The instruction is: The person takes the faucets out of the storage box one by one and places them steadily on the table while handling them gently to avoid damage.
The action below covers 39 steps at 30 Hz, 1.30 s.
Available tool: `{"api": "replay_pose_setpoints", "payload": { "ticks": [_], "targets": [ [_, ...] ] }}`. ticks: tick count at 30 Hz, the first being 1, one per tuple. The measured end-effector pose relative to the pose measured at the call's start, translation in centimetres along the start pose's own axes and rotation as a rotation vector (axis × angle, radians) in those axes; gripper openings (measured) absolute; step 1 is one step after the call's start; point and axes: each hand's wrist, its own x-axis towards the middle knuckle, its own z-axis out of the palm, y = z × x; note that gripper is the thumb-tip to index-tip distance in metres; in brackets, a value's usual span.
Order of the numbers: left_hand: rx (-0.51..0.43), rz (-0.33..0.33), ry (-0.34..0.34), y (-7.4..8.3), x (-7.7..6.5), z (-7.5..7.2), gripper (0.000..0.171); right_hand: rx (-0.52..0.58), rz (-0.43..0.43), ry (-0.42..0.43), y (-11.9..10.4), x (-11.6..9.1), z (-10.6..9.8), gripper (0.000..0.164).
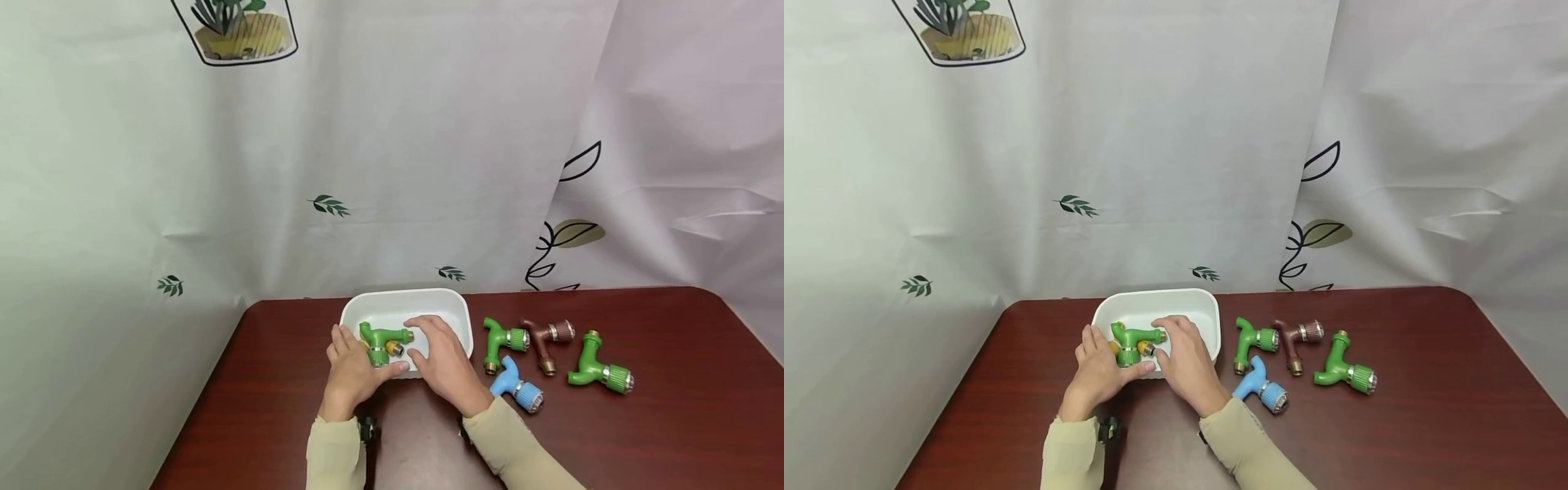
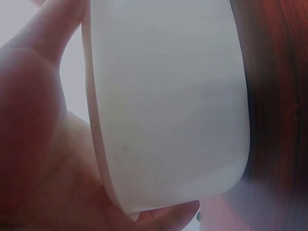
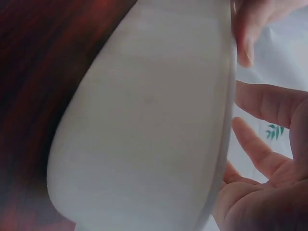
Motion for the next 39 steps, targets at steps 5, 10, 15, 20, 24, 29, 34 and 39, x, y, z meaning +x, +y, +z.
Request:
{"api": "replay_pose_setpoints", "payload": {
  "ticks": [5, 10, 15, 20, 24, 29, 34, 39],
  "targets": [
    [0.004, 0.001, -0.005, -0.1, 0.0, -0.1, 0.136, 0.004, -0.018, -0.008, 0.4, 0.3, 1.2, 0.041],
    [0.01, 0.004, -0.003, -0.2, 0.0, -0.2, 0.136, -0.012, -0.026, -0.034, 0.8, 0.6, 1.8, 0.039],
    [0.008, 0.012, 0.008, -0.3, 0.1, 0.1, 0.137, -0.025, 0.012, -0.105, 1.1, 0.9, 1.9, 0.042],
    [0.004, 0.021, 0.014, -0.2, -0.1, 0.2, 0.137, -0.019, 0.099, -0.218, 1.1, 1.5, 1.6, 0.047],
    [0.001, 0.022, 0.01, -0.2, 0.0, 0.0, 0.136, -0.016, 0.07, -0.304, 1.2, 2.2, 1.5, 0.048],
    [-0.001, 0.021, 0.003, -0.2, 0.0, 0.0, 0.136, 0.027, 0.033, -0.374, 1.6, 2.7, 1.4, 0.048],
    [0.009, 0.027, 0.005, -0.2, 0.1, 0.0, 0.136, 0.037, 0.009, -0.427, 1.8, 3.0, 1.5, 0.048],
    [0.01, 0.028, 0.006, -0.3, 0.1, 0.1, 0.136, 0.023, 0.008, -0.397, 2.1, 2.9, 1.7, 0.043]
  ]
}}
